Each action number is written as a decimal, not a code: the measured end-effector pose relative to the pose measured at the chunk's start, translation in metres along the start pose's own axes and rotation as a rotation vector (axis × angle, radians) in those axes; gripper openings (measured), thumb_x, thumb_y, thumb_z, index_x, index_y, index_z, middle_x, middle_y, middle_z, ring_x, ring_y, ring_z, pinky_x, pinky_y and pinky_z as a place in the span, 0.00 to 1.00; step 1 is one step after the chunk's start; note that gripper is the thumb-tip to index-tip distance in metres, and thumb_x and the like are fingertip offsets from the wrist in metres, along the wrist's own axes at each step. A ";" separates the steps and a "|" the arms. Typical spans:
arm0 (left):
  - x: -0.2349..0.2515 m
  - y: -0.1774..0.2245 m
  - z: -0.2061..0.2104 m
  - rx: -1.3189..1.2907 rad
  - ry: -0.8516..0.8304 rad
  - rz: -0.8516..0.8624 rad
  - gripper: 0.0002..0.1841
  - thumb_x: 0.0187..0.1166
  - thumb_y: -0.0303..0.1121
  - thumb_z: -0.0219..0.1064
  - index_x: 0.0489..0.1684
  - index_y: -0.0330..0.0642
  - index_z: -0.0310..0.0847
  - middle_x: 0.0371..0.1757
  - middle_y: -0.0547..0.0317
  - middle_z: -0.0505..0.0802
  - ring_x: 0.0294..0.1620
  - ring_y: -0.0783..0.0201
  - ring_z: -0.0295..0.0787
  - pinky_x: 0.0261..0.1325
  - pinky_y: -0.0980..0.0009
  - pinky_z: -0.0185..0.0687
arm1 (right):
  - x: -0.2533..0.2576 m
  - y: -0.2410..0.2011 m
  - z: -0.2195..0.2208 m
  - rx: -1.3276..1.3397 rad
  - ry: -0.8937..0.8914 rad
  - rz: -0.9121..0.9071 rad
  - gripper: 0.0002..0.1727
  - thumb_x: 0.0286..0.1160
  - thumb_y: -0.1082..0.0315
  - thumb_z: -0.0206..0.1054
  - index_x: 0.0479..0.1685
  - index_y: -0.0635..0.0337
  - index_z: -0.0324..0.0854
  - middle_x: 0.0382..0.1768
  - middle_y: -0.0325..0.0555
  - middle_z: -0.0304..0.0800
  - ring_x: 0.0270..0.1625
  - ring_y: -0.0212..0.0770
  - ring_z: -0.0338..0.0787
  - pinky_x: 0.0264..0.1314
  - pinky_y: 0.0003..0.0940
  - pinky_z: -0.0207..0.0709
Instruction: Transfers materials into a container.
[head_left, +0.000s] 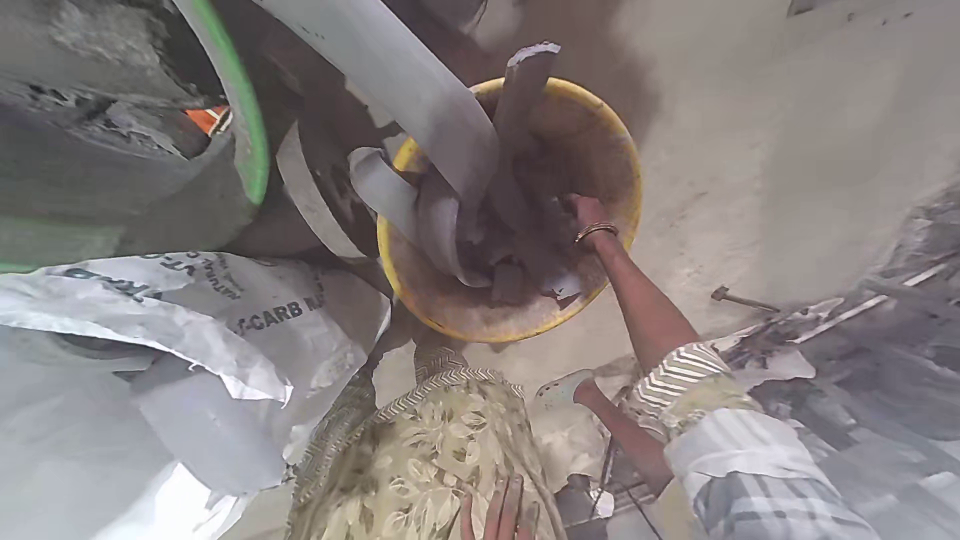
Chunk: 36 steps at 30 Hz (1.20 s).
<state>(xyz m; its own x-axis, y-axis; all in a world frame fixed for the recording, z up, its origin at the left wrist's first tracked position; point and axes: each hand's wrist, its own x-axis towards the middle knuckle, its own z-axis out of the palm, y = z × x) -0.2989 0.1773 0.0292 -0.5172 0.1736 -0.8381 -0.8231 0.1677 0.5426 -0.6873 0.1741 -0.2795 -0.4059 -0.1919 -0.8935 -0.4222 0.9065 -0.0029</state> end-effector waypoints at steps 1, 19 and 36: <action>0.000 -0.002 0.000 0.005 0.008 -0.001 0.26 0.76 0.44 0.68 0.69 0.38 0.86 0.83 0.43 0.78 0.88 0.34 0.65 0.81 0.19 0.40 | -0.003 0.001 -0.006 0.059 0.034 -0.069 0.21 0.86 0.73 0.61 0.73 0.75 0.76 0.68 0.76 0.82 0.74 0.72 0.80 0.78 0.67 0.67; -0.002 -0.010 -0.011 -0.161 -0.065 -0.022 0.27 0.72 0.36 0.73 0.72 0.37 0.84 0.86 0.45 0.76 0.91 0.38 0.60 0.84 0.22 0.35 | -0.022 -0.038 -0.001 -0.359 0.050 0.094 0.22 0.84 0.66 0.65 0.73 0.67 0.78 0.64 0.78 0.84 0.68 0.80 0.83 0.65 0.77 0.71; -0.013 -0.038 0.000 -0.152 -0.175 -0.061 0.26 0.82 0.44 0.65 0.74 0.38 0.82 0.88 0.47 0.73 0.94 0.44 0.54 0.87 0.26 0.28 | -0.166 -0.032 0.029 0.221 0.176 -0.074 0.15 0.82 0.73 0.67 0.55 0.82 0.81 0.55 0.74 0.87 0.57 0.63 0.91 0.65 0.55 0.81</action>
<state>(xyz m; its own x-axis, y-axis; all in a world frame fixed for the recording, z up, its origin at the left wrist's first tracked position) -0.2614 0.1685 0.0196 -0.4274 0.3351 -0.8397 -0.8845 0.0373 0.4651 -0.5825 0.1880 -0.1437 -0.5230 -0.3050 -0.7959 -0.2768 0.9439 -0.1798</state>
